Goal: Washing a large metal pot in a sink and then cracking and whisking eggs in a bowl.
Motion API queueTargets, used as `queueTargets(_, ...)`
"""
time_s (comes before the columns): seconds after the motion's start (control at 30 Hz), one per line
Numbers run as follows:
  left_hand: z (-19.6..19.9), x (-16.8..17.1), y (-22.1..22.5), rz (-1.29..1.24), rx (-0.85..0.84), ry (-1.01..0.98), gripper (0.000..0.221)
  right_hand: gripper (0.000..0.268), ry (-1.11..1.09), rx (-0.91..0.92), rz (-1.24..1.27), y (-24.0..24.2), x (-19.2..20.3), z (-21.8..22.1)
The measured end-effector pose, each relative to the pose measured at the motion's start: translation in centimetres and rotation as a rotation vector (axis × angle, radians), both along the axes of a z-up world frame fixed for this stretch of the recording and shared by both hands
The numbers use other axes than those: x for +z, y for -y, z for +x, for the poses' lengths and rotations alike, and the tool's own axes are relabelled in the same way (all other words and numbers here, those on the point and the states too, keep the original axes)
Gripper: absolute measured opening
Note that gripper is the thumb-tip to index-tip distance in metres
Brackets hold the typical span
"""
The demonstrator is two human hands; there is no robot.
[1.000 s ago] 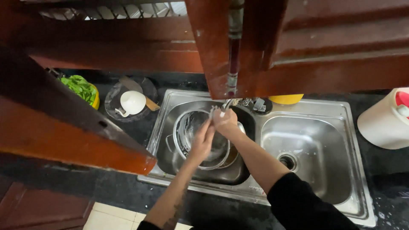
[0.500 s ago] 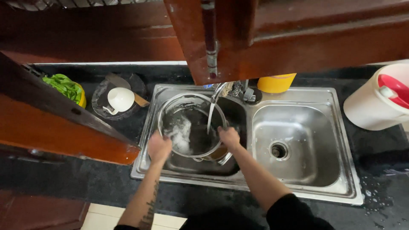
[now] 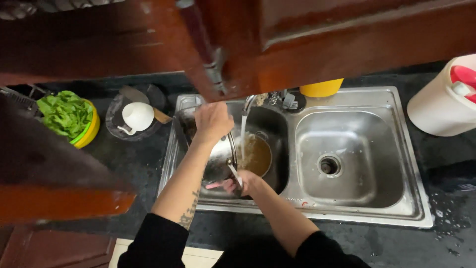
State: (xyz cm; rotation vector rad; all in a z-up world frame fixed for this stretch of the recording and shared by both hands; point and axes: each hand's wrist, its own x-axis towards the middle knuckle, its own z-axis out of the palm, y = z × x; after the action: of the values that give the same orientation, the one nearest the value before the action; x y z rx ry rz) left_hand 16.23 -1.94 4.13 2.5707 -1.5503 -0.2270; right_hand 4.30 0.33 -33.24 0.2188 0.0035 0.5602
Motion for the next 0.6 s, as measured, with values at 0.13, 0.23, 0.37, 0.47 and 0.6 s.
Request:
queueTargets(0.13,-0.6,-1.4,0.4,-0.105,-0.062,0.033,0.013,0.04,0.068,-0.062,-0.176,1.1,3.1,-0.1)
queueTargets(0.23,-1.1,-2.0,0.2,-0.142,-0.081,0.053,0.011,0.049,0.126,-0.1,-0.327,1.2,4.2,0.2)
queueTargets(0.37,-2.7,-1.0,-0.6,-0.019,0.008,0.219,0.027,0.064,0.214,-0.145,-0.56,0.9,4.6,0.5)
queueTargets(0.47,-1.4,-1.3,-0.6,0.184,0.219,0.215,0.025,0.029,0.007,0.078,-0.839,3.8,-3.4,0.6)
queueTargets(0.6,0.8,-1.9,-1.6,0.206,0.224,0.183,0.029,0.023,-0.981,-0.437,-0.759,-0.7,8.1,-0.1)
